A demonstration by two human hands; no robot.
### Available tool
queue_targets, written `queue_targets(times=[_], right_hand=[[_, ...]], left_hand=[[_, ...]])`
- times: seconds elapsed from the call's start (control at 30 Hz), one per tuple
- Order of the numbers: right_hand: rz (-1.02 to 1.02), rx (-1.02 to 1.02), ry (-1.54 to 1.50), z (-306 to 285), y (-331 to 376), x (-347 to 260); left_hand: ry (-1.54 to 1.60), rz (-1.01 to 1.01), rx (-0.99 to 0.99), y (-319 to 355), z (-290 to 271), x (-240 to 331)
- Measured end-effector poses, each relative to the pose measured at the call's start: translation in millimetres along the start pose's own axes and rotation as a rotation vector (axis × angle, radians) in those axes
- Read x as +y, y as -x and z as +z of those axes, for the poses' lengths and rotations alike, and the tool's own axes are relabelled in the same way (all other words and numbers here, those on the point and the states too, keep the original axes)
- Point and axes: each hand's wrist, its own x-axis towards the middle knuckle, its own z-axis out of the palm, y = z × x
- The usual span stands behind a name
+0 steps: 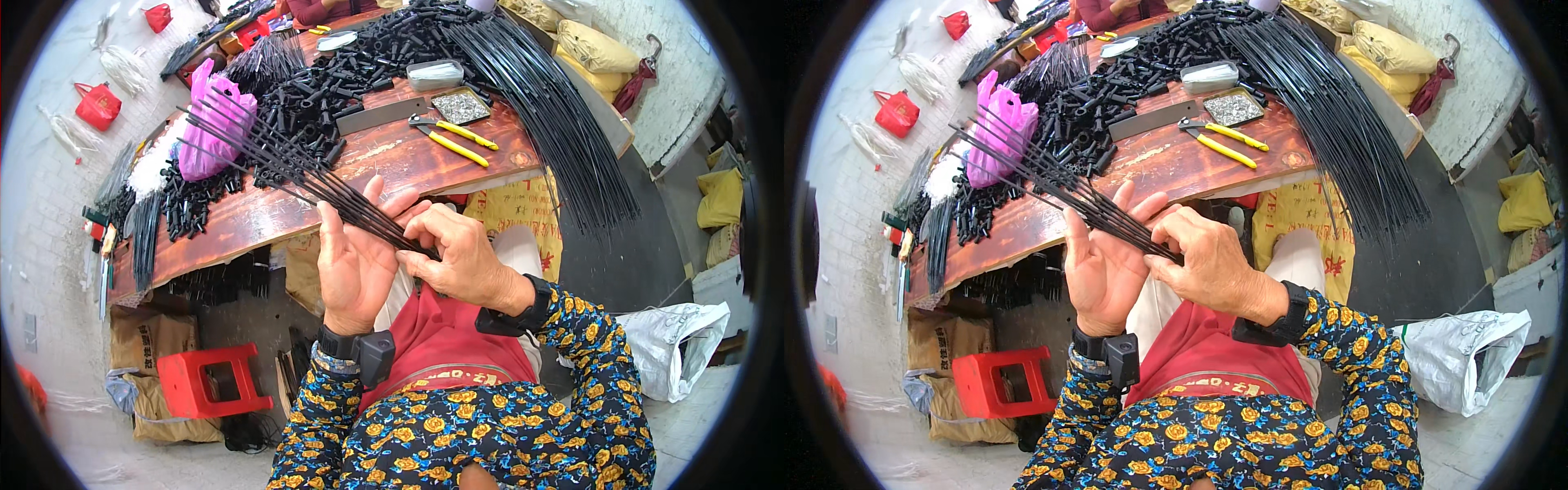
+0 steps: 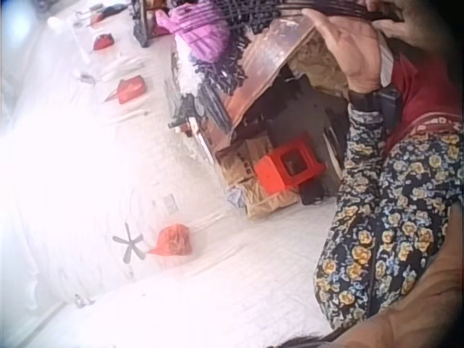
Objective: Assembling and sorting umbrella ribs and frames in a factory setting.
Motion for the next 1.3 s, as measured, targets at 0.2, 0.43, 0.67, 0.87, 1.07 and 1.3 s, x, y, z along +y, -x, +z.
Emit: queue_targets(times=[0.2,0.43,0.67,0.87,1.07,1.3], right_hand=[[0.235,-0.125,-0.150,-0.9,-0.9,0.7],[0.368,-0.249,-0.360,-2.6,-3.6,7.5],[0.346,-0.149,-0.502,-7.3,-5.8,6.9],[0.255,-0.062,-0.692,-81.2,-36.9,-39.6],[0.343,0.135,-0.388,-108.5,-43.6,-67.2],[0.577,-0.100,-0.450,-50.0,-12.7,-25.6]], left_hand=[[0.019,-0.026,0.011,-2.4,-3.0,-5.8],[0.024,-0.022,0.048,-2.5,-7.0,-5.6],[-0.083,-0.006,0.066,-2.8,-17.5,-4.5],[-0.122,0.007,0.099,3.0,-27.0,1.9],[-0.116,-0.022,0.077,5.8,-25.0,4.1],[-0.196,-0.080,0.113,10.1,-0.5,5.0]])
